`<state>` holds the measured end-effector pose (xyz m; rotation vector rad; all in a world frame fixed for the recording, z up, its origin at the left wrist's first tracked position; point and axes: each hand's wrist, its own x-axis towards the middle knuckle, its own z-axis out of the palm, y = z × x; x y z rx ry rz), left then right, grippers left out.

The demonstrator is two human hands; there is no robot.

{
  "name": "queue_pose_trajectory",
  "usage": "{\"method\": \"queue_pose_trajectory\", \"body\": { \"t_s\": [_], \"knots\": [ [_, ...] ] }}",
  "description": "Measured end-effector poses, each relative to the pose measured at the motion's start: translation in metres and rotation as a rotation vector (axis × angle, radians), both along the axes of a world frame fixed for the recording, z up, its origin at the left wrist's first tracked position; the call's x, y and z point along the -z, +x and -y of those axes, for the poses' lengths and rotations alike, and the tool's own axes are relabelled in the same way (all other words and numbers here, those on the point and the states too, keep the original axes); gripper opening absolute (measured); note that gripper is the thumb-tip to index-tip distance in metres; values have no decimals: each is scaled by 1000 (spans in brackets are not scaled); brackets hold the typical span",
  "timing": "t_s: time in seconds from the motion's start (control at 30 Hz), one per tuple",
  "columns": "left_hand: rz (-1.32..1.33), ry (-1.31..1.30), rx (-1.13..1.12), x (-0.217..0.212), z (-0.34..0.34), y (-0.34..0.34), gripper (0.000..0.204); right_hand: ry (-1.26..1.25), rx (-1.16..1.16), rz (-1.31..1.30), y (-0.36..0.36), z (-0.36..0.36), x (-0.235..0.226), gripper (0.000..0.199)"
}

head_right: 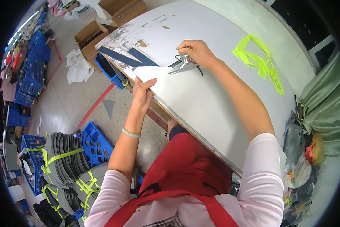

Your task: The person moves a large white board onto a workbench and secures it with clips. They then use a small white pad to wipe the surface of a dark grey board placed on top of the white board, repeatedly rubbing the surface.

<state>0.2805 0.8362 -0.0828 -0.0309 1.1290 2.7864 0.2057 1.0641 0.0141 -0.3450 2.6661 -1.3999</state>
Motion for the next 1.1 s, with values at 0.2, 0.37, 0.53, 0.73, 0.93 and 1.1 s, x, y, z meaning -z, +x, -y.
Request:
{"method": "queue_pose_trajectory", "body": {
  "t_s": [0.2, 0.37, 0.53, 0.73, 0.93, 1.1],
  "knots": [
    [56, 87, 137, 20, 12, -8, 33, 62, -181, 95, -25, -8, 13, 21],
    [82, 71, 161, 16, 5, -5, 34, 59, -135, 94, -26, -31, 30, 36],
    [71, 15, 173, 17, 7, -7, 36, -17, -160, 278, -31, -33, 30, 42],
    [107, 46, 165, 21, 6, -10, 31, -288, 66, 280, -26, -20, 57, 28],
    [129, 15, 162, 8, 4, -9, 27, -344, 175, 166, -23, -4, 49, 17],
    [107, -6, 136, -4, 0, -7, 27, -250, -21, 243, -24, 0, 47, 17]
  ]
}}
